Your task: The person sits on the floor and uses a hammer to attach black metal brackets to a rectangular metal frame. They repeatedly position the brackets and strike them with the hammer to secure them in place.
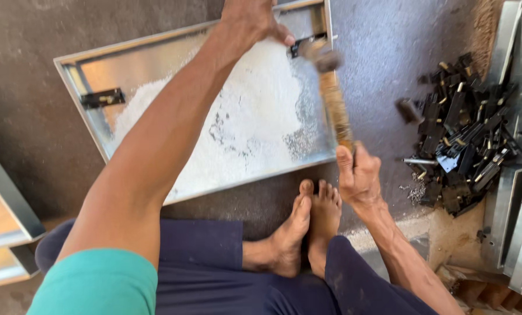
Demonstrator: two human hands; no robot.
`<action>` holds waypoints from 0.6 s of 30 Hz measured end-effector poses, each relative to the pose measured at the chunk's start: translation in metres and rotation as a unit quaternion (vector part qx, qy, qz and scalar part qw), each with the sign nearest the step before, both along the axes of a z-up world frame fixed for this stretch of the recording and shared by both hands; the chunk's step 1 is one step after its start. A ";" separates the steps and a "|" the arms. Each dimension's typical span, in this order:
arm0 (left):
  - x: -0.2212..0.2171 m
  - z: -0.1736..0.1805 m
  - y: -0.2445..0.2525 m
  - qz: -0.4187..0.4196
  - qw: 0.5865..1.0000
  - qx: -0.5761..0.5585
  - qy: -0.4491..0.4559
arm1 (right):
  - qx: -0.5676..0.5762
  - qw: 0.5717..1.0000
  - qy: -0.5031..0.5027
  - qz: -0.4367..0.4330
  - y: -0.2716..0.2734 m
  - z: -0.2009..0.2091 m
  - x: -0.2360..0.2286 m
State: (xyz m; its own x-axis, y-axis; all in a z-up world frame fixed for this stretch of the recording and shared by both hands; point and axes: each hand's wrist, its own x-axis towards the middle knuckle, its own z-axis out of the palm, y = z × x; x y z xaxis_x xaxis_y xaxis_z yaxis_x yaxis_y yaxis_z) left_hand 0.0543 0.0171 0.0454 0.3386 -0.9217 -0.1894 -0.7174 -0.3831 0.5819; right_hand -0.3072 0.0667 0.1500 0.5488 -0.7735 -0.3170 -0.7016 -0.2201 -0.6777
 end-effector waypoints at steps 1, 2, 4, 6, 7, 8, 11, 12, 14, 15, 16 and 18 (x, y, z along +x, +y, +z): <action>0.001 0.001 -0.003 -0.001 1.000 -0.006 -0.006 | 0.004 1.000 0.025 -0.002 -0.001 -0.001 0.002; 0.000 0.002 -0.003 -0.002 1.000 -0.010 -0.007 | 0.001 1.000 0.017 -0.008 0.001 0.000 0.001; 0.001 0.001 -0.004 -0.001 1.000 -0.016 -0.005 | -0.004 1.000 -0.002 -0.015 0.003 0.000 -0.002; 0.006 -0.002 -0.005 -0.002 1.000 -0.009 0.010 | 0.003 0.999 -0.019 -0.027 0.002 -0.002 -0.007; 0.004 -0.003 -0.004 -0.004 1.000 -0.004 0.021 | 0.007 0.999 -0.025 -0.034 0.004 0.000 -0.012; 0.002 -0.004 -0.004 -0.006 1.000 -0.001 0.031 | 0.012 0.999 -0.023 -0.029 0.004 -0.001 -0.014; 0.002 0.000 0.002 -0.026 0.999 0.018 0.013 | 0.008 0.999 -0.030 -0.009 -0.004 -0.001 -0.013; 0.002 0.001 0.004 -0.026 1.000 -0.013 0.010 | 0.003 0.999 -0.039 0.002 -0.003 0.000 -0.012; 0.001 0.000 0.007 -0.026 0.997 -0.075 0.002 | -0.013 0.998 -0.052 0.019 -0.003 0.001 -0.011; 0.000 -0.002 0.006 -0.029 0.998 -0.057 -0.005 | -0.024 0.998 -0.055 0.025 -0.003 0.001 -0.011; -0.001 -0.005 0.004 -0.031 0.999 -0.038 -0.010 | -0.034 0.997 -0.057 0.031 -0.003 0.000 -0.013; -0.004 -0.012 0.002 -0.028 1.000 -0.011 -0.008 | -0.043 0.996 -0.062 0.037 -0.001 -0.005 -0.014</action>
State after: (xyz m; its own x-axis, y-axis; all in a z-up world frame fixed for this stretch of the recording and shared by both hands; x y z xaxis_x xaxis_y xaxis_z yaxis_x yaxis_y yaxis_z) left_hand 0.0506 0.0190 0.0336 0.2891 -0.9432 -0.1636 -0.7460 -0.3291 0.5790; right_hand -0.3215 0.0658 0.1448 0.6367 -0.7505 -0.1774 -0.5937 -0.3303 -0.7337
